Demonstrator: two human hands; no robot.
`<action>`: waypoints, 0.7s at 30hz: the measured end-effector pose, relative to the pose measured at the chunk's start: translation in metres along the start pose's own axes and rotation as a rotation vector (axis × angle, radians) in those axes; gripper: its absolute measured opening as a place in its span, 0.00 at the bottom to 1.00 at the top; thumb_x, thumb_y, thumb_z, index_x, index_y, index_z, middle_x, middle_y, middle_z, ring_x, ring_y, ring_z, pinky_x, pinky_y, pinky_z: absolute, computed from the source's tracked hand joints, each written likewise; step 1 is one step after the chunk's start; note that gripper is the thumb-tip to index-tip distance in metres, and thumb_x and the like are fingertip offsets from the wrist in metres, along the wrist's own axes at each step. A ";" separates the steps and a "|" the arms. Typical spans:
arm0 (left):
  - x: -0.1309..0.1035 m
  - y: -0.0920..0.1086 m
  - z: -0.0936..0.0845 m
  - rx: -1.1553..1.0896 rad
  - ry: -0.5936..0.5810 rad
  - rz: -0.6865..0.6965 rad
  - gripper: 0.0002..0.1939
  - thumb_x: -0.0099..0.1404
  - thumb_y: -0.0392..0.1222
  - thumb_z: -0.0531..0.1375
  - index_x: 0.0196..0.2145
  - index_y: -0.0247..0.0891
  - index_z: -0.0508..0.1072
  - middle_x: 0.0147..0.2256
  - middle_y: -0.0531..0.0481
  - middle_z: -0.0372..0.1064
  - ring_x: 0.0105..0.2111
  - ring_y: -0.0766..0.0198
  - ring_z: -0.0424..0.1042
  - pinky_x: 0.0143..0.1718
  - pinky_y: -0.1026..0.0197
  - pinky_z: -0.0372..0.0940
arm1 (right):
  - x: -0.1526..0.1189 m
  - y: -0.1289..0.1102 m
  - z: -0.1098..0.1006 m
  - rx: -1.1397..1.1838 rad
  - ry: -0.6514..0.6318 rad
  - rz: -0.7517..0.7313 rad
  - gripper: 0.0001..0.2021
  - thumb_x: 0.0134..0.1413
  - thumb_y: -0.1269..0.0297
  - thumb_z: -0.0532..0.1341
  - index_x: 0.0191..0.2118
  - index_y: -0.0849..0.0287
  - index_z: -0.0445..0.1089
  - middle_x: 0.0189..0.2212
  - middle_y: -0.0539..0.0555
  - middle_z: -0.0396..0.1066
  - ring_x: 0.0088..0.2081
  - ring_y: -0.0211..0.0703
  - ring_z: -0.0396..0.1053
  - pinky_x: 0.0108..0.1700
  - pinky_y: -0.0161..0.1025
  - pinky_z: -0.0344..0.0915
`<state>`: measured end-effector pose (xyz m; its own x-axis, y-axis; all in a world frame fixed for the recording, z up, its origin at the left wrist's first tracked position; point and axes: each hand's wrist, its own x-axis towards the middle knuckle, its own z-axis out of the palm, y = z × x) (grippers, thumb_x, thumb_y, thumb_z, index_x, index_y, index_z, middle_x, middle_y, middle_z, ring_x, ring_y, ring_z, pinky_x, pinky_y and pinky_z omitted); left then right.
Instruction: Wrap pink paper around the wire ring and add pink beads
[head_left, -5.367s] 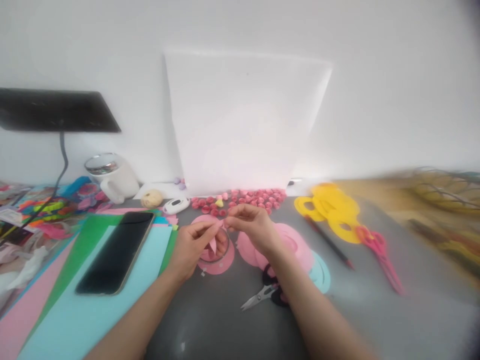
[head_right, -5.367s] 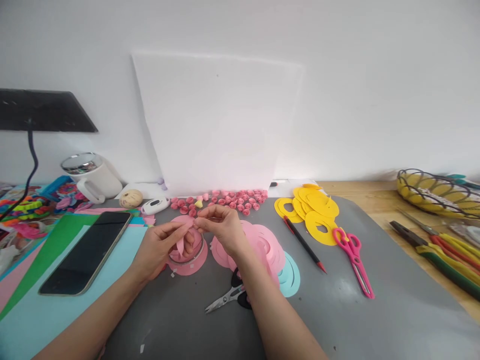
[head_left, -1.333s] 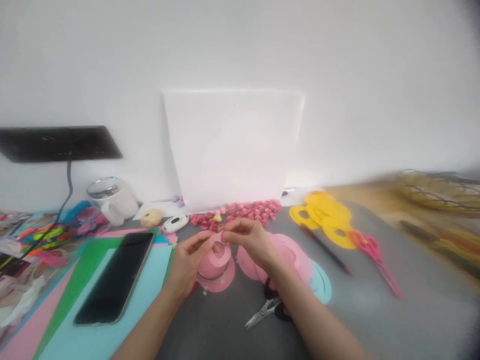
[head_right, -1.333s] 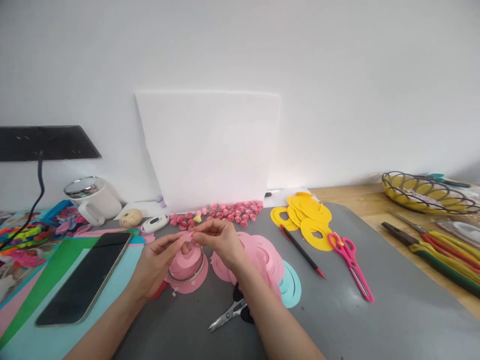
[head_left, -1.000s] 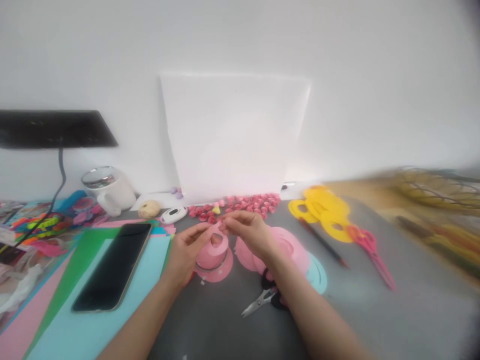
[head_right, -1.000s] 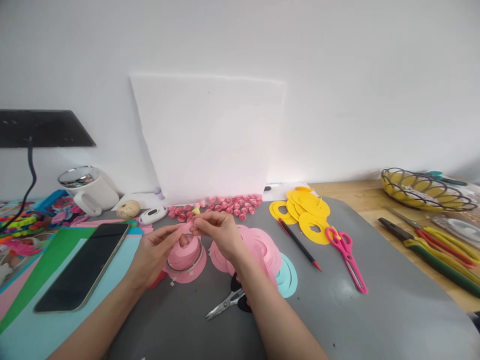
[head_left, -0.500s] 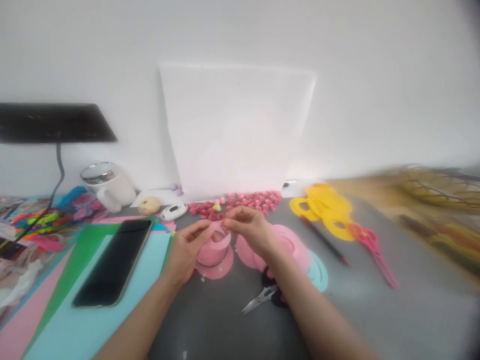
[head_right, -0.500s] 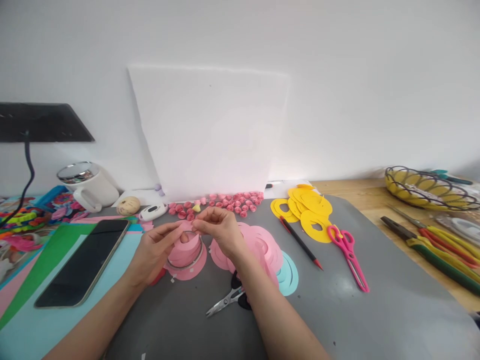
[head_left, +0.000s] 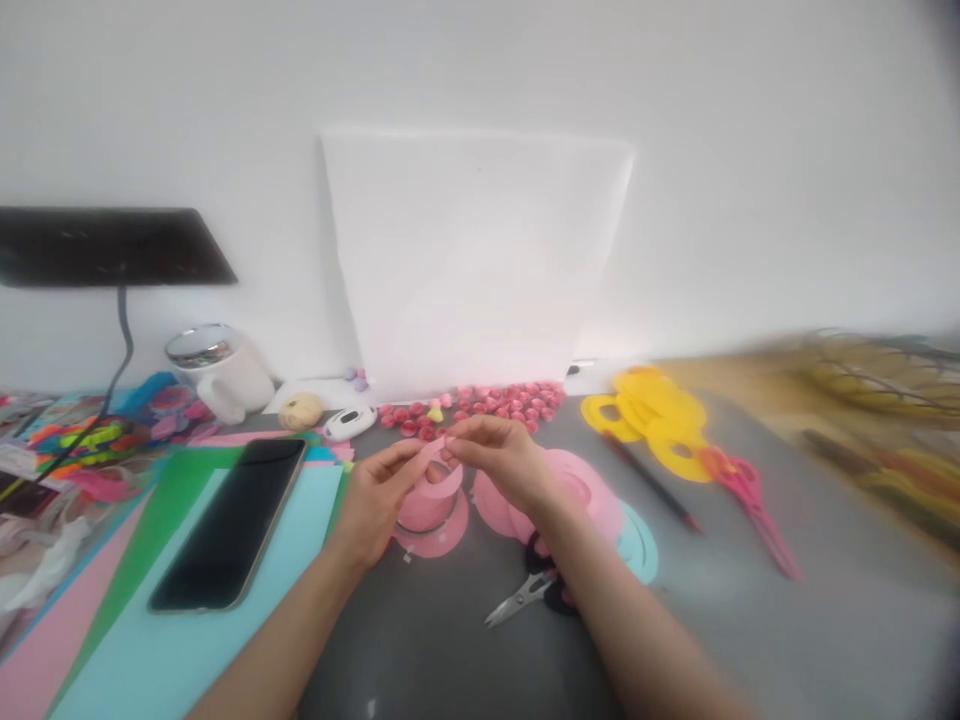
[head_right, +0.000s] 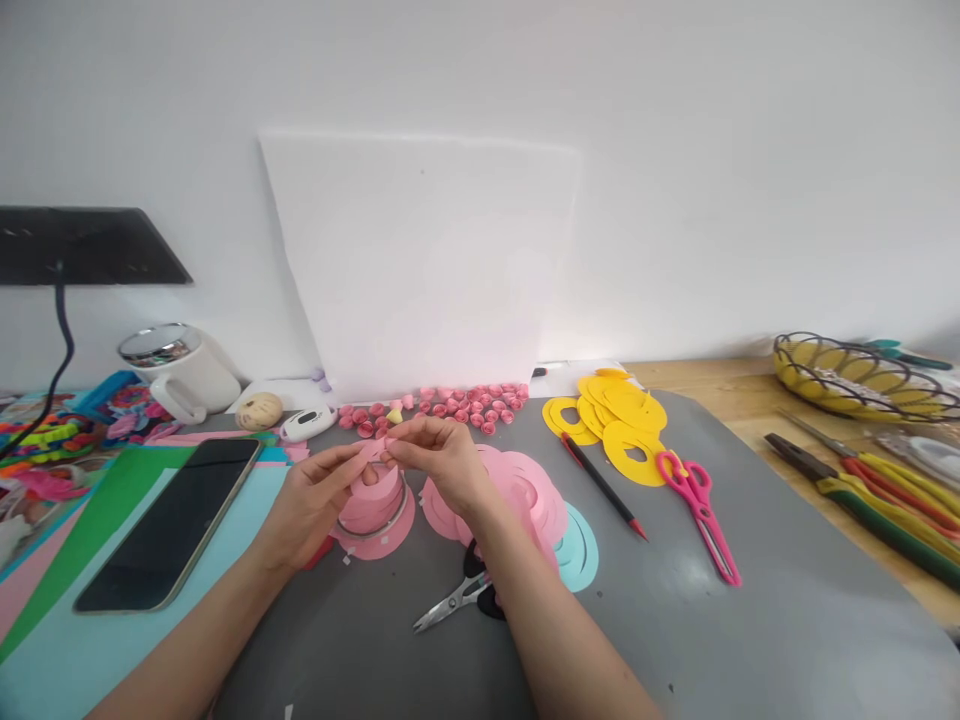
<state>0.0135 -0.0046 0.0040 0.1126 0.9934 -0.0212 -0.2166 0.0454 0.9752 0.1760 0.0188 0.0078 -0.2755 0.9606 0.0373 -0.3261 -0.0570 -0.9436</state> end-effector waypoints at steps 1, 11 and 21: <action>0.000 0.000 0.001 0.010 -0.008 0.004 0.09 0.55 0.43 0.63 0.31 0.36 0.77 0.24 0.50 0.69 0.32 0.61 0.68 0.42 0.59 0.63 | -0.001 -0.001 0.001 -0.003 -0.010 -0.003 0.09 0.39 0.63 0.68 0.28 0.61 0.72 0.24 0.51 0.73 0.27 0.38 0.71 0.37 0.39 0.67; -0.001 0.000 0.002 0.038 -0.029 -0.009 0.10 0.55 0.44 0.62 0.32 0.36 0.77 0.26 0.49 0.68 0.32 0.62 0.66 0.38 0.62 0.63 | -0.003 -0.001 0.000 -0.026 -0.022 0.009 0.11 0.37 0.62 0.69 0.28 0.61 0.71 0.25 0.51 0.73 0.28 0.39 0.70 0.37 0.40 0.67; -0.001 -0.003 0.001 0.016 -0.024 -0.022 0.11 0.54 0.44 0.63 0.33 0.35 0.77 0.27 0.47 0.71 0.32 0.61 0.69 0.38 0.59 0.65 | -0.001 0.000 0.001 -0.064 0.038 0.000 0.09 0.37 0.62 0.69 0.25 0.62 0.71 0.22 0.50 0.72 0.25 0.35 0.68 0.32 0.36 0.66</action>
<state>0.0146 -0.0054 0.0014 0.1406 0.9894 -0.0373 -0.1985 0.0651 0.9779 0.1759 0.0175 0.0083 -0.2407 0.9702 0.0264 -0.2673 -0.0401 -0.9628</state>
